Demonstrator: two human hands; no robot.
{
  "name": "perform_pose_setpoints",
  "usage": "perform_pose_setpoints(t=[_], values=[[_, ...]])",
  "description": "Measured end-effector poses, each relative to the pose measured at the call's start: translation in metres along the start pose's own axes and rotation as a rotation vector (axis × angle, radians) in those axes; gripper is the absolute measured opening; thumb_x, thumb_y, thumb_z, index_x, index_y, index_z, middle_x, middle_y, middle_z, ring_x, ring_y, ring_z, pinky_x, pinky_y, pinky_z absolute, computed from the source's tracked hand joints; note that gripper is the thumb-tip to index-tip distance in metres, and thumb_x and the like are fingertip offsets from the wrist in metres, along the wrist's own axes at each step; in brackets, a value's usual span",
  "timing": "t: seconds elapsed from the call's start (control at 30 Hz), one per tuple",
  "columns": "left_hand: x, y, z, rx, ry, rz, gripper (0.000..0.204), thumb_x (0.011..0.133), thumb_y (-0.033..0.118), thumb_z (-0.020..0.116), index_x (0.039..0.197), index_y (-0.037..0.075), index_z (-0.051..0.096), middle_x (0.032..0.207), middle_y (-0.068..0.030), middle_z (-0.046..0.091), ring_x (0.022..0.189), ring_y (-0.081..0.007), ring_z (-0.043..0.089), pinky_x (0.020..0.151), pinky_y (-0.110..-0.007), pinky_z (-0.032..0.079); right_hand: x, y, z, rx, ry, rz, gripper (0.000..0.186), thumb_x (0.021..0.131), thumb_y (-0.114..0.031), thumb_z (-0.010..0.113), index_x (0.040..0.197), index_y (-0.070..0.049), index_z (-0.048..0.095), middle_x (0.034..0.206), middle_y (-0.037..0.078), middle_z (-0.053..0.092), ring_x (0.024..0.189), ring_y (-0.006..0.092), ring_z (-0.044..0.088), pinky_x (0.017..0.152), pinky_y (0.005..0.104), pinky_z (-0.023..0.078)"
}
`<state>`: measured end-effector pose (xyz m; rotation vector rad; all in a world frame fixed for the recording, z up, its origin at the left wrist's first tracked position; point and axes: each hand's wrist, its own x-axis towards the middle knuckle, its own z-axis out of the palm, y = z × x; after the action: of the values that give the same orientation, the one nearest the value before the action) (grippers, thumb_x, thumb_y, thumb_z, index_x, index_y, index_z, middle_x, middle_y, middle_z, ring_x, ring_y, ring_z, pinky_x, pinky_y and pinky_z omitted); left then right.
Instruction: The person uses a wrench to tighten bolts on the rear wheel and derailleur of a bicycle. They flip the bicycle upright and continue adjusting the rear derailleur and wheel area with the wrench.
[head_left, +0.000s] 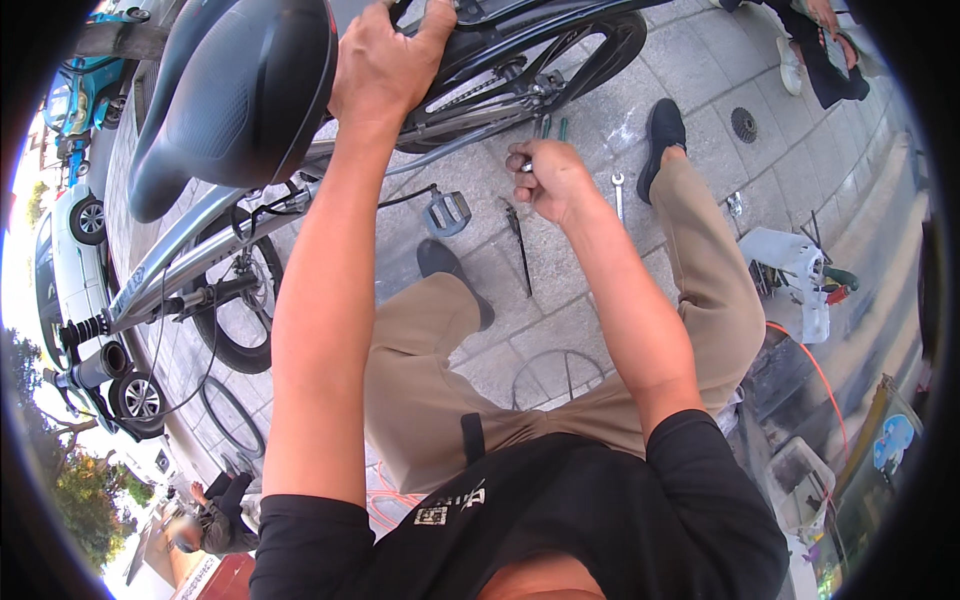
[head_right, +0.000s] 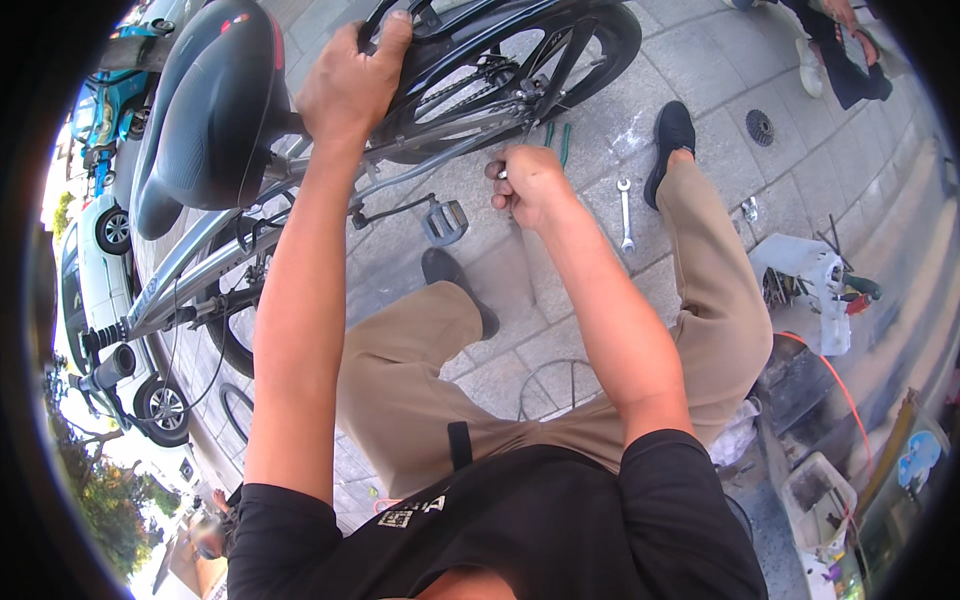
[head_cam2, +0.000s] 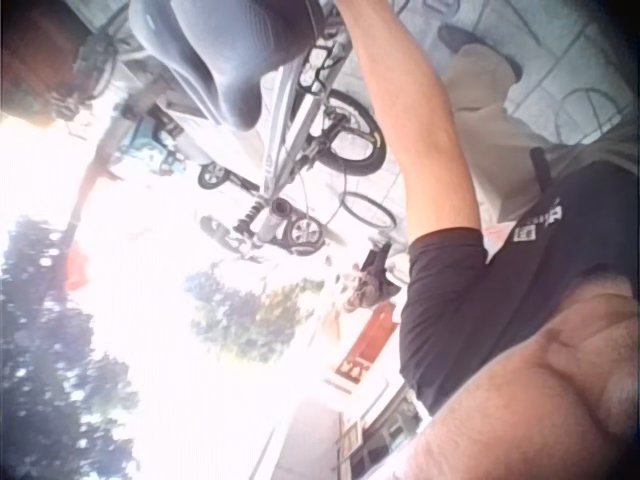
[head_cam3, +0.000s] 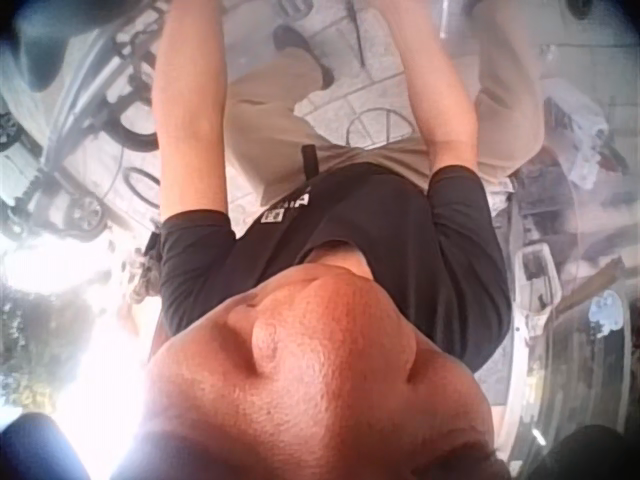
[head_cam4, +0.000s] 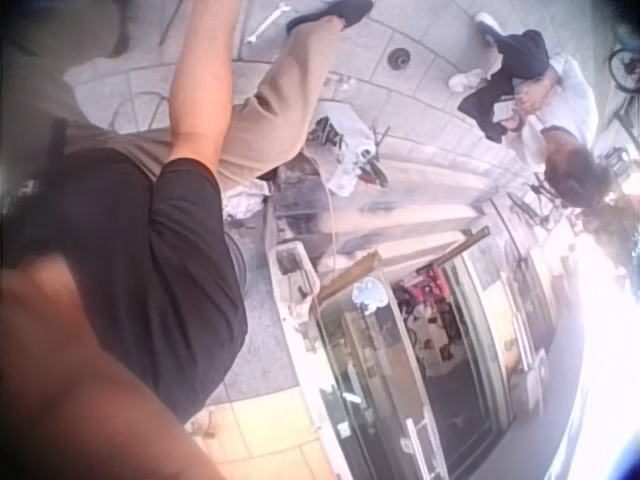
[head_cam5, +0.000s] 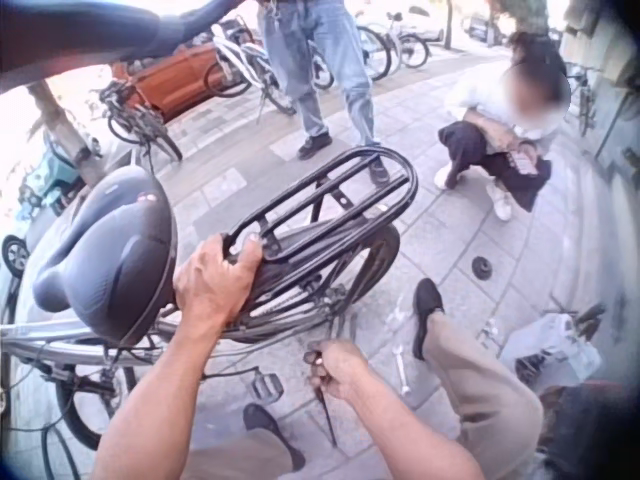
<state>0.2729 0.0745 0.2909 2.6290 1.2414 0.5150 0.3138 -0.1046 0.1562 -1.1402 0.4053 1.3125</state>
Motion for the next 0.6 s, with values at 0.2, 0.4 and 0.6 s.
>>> perform_pose_setpoints(t=[0.2,0.4,0.6], values=[[0.003,-0.014,0.007,0.036,0.073,0.052,0.081,0.091,0.076,0.05,0.126,0.006,0.072,0.116,-0.0233,0.074,0.113,-0.0416,0.069,0.098,-0.05,0.051,0.011,0.011,0.008,-0.084,-0.086,0.026,0.024,0.1,-0.011,0.052,0.116,0.006,0.058,0.084,0.008,0.064,0.051,0.0176,0.051,0.06,0.0337,0.049],[0.004,-0.005,0.009,-0.016,0.017,0.07,0.083,0.091,0.079,0.048,0.129,0.01,0.072,0.115,-0.0217,0.075,0.113,-0.0407,0.07,0.097,-0.049,0.051,0.188,0.152,-0.055,-1.117,0.667,-0.574,0.034,0.096,-0.015,0.056,0.122,0.007,0.057,0.104,0.031,0.072,0.096,0.0471,0.073,0.082,0.0538,0.058],[0.005,-0.013,0.007,0.004,0.027,0.033,0.084,0.091,0.081,0.047,0.13,0.011,0.072,0.114,-0.0204,0.076,0.112,-0.0408,0.07,0.096,-0.049,0.051,0.167,0.077,-0.134,-1.492,0.367,-0.614,0.028,0.102,-0.021,0.051,0.11,0.004,0.057,0.099,0.034,0.071,0.096,0.0499,0.071,0.087,0.0575,0.055]])
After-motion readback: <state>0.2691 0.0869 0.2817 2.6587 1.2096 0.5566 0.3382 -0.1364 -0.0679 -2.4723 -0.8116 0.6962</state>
